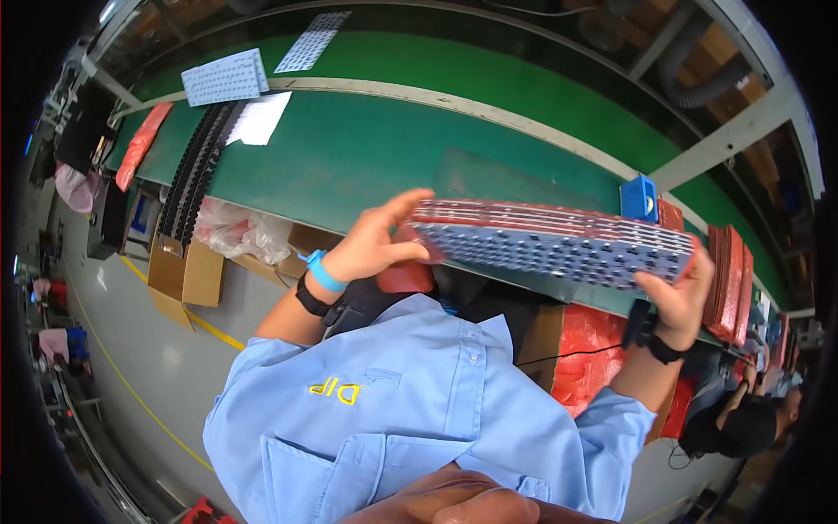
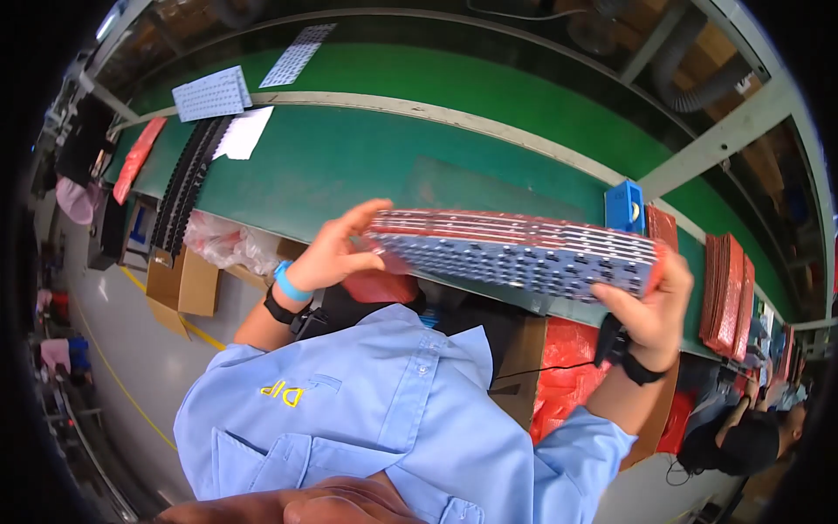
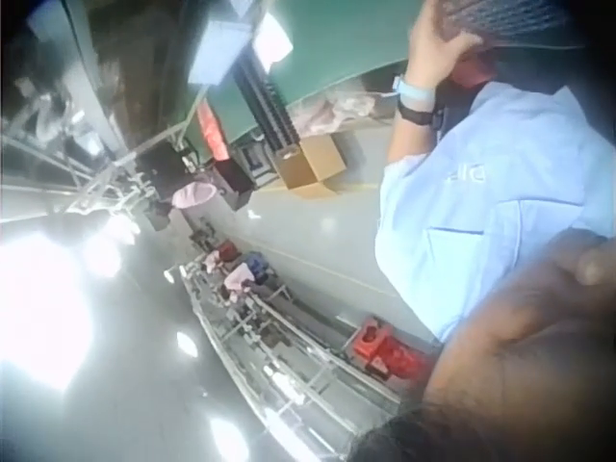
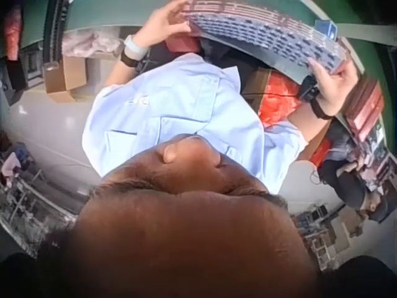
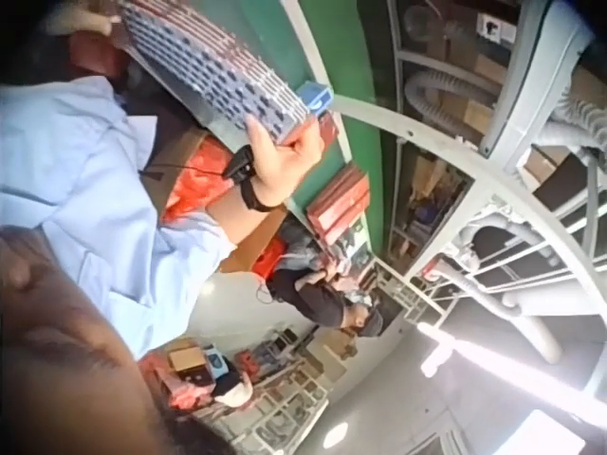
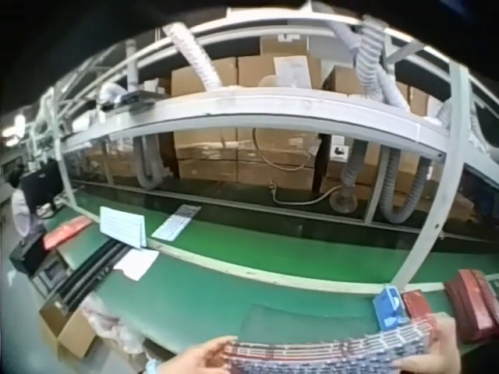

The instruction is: The person pulls bubble wrap from a box, slides a circuit board inside, and folds the edges over. After securing the wrap with tape from a dispenser, they place the packaged board onto a stack and repeat the process.

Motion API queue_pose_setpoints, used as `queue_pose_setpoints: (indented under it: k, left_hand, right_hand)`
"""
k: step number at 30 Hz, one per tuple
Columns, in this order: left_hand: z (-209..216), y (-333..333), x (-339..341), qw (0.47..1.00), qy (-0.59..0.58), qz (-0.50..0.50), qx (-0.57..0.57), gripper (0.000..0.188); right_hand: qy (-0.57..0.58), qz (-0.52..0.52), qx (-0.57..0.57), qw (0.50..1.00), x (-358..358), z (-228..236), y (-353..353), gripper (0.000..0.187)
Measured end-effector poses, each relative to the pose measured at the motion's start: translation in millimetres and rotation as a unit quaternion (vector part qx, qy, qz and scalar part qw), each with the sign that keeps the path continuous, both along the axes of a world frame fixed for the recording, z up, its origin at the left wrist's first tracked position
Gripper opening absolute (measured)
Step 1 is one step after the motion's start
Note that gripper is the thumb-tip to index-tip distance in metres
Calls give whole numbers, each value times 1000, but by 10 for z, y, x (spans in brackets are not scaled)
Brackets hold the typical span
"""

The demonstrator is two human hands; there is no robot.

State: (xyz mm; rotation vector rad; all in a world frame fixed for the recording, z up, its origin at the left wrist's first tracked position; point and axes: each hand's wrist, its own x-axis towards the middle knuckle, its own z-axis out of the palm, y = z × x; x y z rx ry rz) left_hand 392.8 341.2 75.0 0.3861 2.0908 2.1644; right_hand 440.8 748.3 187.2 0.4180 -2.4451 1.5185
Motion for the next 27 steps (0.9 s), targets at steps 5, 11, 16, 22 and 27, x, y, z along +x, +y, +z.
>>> queue_pose_setpoints:
  k: [5,11,16,22,27]
  left_hand:
    - [-324,-43,41,951,-18,-136,-278,38]
    - [-154,113,87,956,93,40,-274,57]
    - [379,503,-387,961,210,107,-145,51]
    - [442,270,-725,911,184,107,-353,18]
    - [107,-392,-500,857,157,98,-480,17]
  right_hand:
    - [94,46,174,979,101,1023,-277,55]
    - [173,-6,173,970,340,1491,-529,47]
    - [233,-80,178,953,618,1631,-449,41]
    - [257,-147,118,948,915,1745,-208,41]
    - [293,-163,104,936,939,1854,-420,49]
